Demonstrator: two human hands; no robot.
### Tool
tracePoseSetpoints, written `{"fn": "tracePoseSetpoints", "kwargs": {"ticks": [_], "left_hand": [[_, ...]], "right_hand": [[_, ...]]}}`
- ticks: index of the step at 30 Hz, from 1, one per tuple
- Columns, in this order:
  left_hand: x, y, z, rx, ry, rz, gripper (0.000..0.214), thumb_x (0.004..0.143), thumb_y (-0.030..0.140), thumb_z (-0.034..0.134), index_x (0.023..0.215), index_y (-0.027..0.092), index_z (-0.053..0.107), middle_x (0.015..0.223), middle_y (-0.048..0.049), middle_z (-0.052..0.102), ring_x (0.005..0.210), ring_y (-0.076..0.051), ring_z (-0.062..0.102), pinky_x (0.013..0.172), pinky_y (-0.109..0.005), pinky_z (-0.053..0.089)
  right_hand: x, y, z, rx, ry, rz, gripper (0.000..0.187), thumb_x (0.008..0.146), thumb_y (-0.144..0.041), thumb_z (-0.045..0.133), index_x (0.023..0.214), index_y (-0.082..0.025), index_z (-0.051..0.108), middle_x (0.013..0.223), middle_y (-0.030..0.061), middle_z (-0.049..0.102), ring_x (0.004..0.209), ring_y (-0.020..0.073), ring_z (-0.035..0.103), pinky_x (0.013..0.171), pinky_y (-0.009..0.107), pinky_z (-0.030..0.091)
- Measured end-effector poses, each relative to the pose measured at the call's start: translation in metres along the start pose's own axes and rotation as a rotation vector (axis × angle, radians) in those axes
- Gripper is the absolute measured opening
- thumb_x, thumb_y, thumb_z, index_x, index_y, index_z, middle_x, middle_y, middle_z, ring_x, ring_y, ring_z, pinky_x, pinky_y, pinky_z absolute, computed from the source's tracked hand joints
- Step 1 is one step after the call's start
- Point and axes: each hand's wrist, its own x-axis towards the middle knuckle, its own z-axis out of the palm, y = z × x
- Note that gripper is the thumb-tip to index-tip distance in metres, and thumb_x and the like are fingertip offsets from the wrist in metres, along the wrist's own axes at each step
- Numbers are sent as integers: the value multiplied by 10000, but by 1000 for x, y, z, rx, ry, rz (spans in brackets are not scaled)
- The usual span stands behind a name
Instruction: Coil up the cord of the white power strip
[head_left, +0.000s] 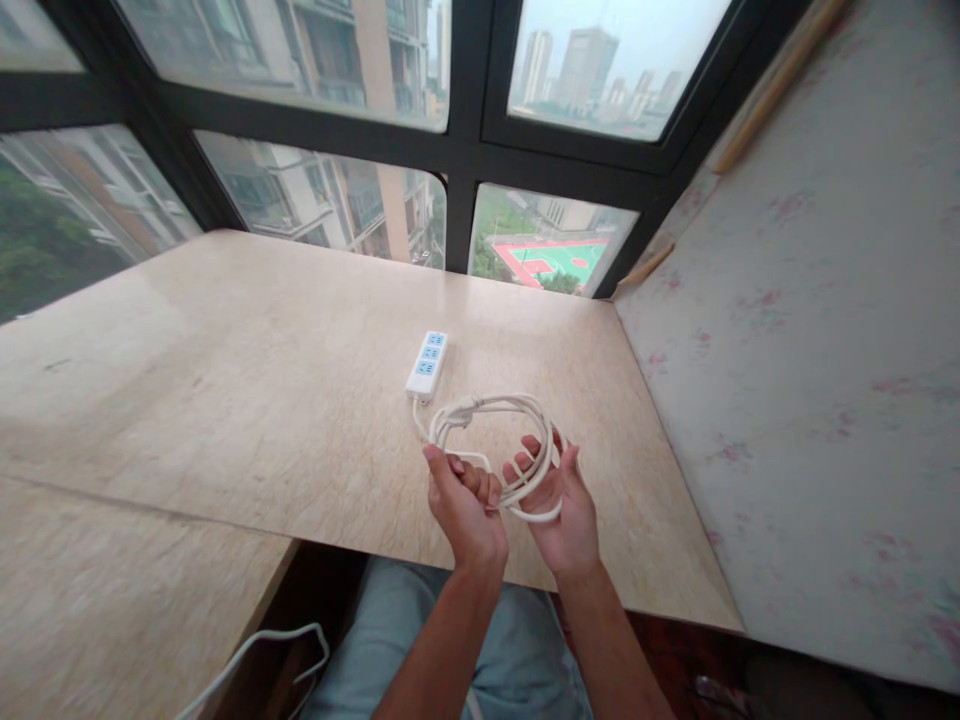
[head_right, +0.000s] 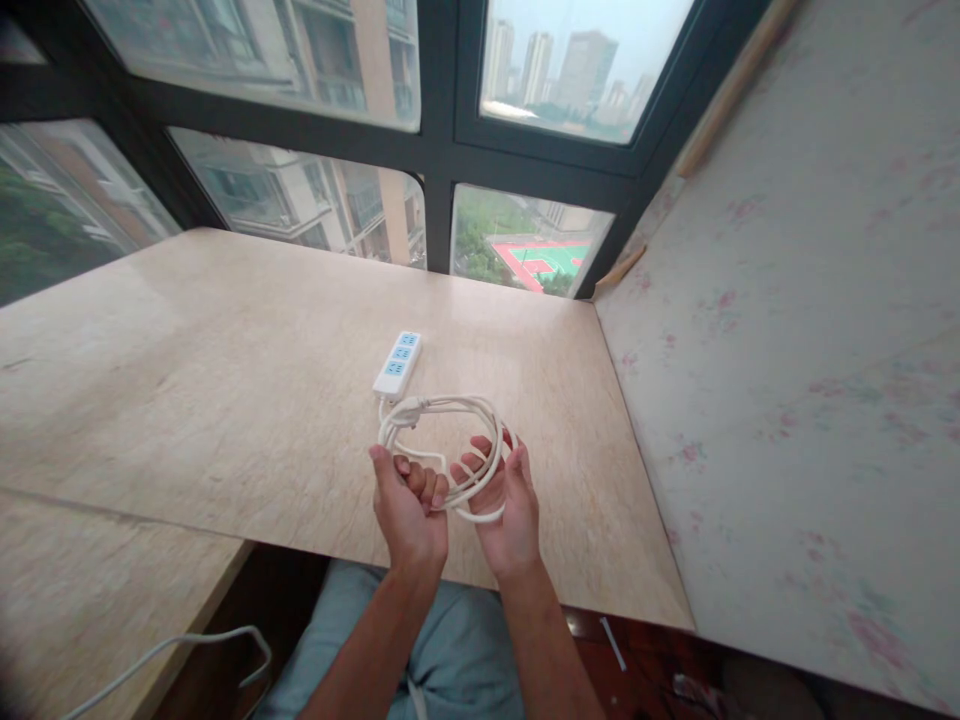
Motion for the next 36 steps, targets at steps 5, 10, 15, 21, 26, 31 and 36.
{"fn": "tracePoseSetpoints", "kwargs": {"ticks": [5, 10, 15, 21, 26, 31, 36], "left_hand": [[-11, -6, 7, 38, 4, 67, 447, 868, 598, 478, 672, 208, 381, 497, 77, 344, 439, -79, 367, 522, -212, 394], [-22, -15, 11, 28, 109, 122, 395, 899, 529, 470, 697, 190, 448, 699, 26, 487, 666, -101, 518, 716, -240, 460], [-25, -22, 3, 123, 103, 167, 356, 901, 516, 470, 755, 194, 512, 818, 3, 556, 820, -116, 568, 808, -251, 452], [-20, -12, -24, 180, -95, -2, 335, 823, 474, 614, 763, 144, 630, 812, -49, 641, 858, -172, 628, 890, -307, 453], [8, 32, -43, 60, -353, -473, 492, 802, 563, 564, 964, 107, 655, 930, -136, 695, 825, -259, 676, 820, -408, 505], [50, 62, -48, 115, -621, -813, 622, 874, 594, 399, 1089, 55, 621, 1050, -223, 675, 807, -275, 689, 730, -404, 533], [72, 61, -44, 300, -862, -924, 594, 855, 573, 464, 1120, 64, 617, 844, -157, 698, 653, -238, 683, 621, -378, 550]], "right_hand": [[-4, 2, 9, 32, 17, -48, 395, 796, -419, 699, 1173, -385, 584, 1048, -25, 683, 812, 161, 665, 815, 410, 552], [-6, 6, 13, 113, 55, 20, 328, 783, -483, 695, 1049, -295, 658, 924, 1, 705, 914, 176, 669, 864, 364, 540], [-6, 3, 18, 107, -73, 55, 362, 855, -522, 596, 668, -212, 577, 407, -83, 382, 421, 72, 465, 517, 200, 486], [0, -14, 13, 112, -133, 5, 459, 884, -392, 610, 544, -182, 384, 473, -106, 300, 320, 19, 144, 331, 144, 305], [4, -22, -2, 96, -229, 177, 503, 872, -420, 620, 524, -185, 342, 443, -117, 268, 321, 18, 63, 295, 148, 242], [8, -29, -10, 120, -399, 382, 534, 895, -419, 589, 516, -191, 289, 404, -125, 238, 300, 9, 64, 289, 140, 204], [19, -35, -16, 67, -530, 622, 540, 922, -447, 535, 524, -197, 268, 382, -130, 231, 279, 8, 86, 286, 128, 214]]}}
